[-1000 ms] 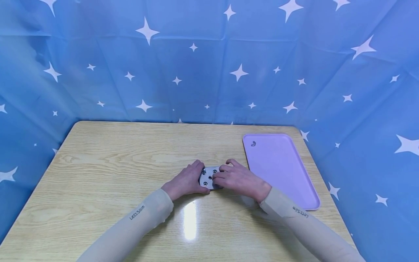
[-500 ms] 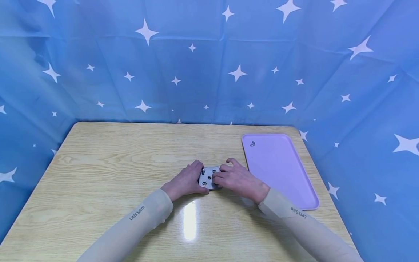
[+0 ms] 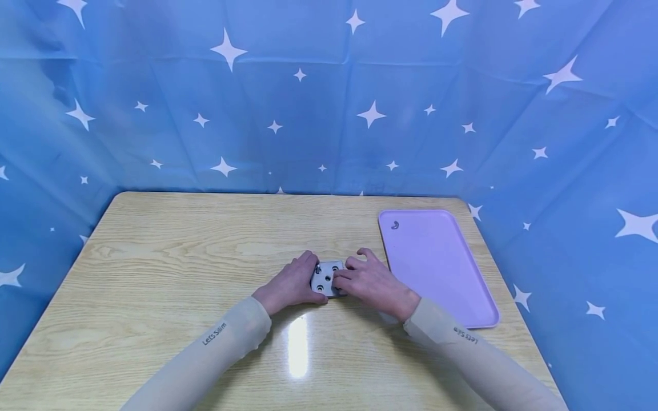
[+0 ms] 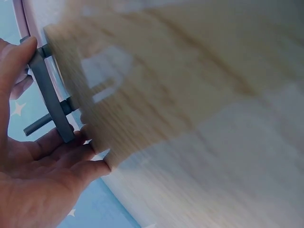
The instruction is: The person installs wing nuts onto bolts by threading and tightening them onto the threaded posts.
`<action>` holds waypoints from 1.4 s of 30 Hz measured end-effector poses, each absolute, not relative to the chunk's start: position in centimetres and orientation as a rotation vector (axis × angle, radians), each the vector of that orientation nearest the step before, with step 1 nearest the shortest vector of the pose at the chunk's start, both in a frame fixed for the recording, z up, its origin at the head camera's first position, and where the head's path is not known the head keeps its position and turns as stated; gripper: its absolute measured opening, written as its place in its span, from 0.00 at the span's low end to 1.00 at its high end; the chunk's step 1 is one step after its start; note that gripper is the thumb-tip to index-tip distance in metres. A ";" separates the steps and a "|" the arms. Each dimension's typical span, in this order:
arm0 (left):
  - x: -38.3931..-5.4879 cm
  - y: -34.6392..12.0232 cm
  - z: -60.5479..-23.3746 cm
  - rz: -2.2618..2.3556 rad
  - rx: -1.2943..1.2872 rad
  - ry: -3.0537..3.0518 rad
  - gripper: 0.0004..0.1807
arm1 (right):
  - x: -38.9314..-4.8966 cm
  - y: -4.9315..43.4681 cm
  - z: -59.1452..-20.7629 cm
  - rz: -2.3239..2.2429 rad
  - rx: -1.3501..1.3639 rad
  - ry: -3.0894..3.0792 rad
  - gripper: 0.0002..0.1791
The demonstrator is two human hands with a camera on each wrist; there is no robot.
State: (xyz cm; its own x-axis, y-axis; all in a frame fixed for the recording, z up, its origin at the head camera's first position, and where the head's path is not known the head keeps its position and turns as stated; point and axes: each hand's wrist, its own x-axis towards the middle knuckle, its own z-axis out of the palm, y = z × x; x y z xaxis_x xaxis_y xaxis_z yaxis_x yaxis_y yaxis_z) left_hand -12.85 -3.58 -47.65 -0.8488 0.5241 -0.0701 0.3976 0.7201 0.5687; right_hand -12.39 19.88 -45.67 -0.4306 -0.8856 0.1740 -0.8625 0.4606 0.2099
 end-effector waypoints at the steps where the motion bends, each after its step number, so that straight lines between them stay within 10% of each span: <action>1: -12.8 -3.6 -47.7 0.813 0.735 2.700 0.37 | -12.3 19.9 -45.7 -0.119 1.496 -2.454 0.08; 11: -12.8 -3.4 -47.7 0.808 0.719 2.703 0.37 | -12.4 20.2 -45.5 -0.112 1.545 -2.459 0.12; 20: -12.8 -4.0 -47.2 0.869 0.710 2.616 0.47 | -10.5 20.7 -45.0 0.312 1.204 -2.856 0.34; 28: -13.0 -5.5 -46.5 0.782 0.664 2.637 0.61 | -8.3 20.0 -45.9 0.449 0.842 -2.856 0.20; 42: -12.7 -7.0 -46.8 0.723 0.730 2.673 0.53 | -8.0 18.1 -46.8 0.634 0.635 -3.063 0.08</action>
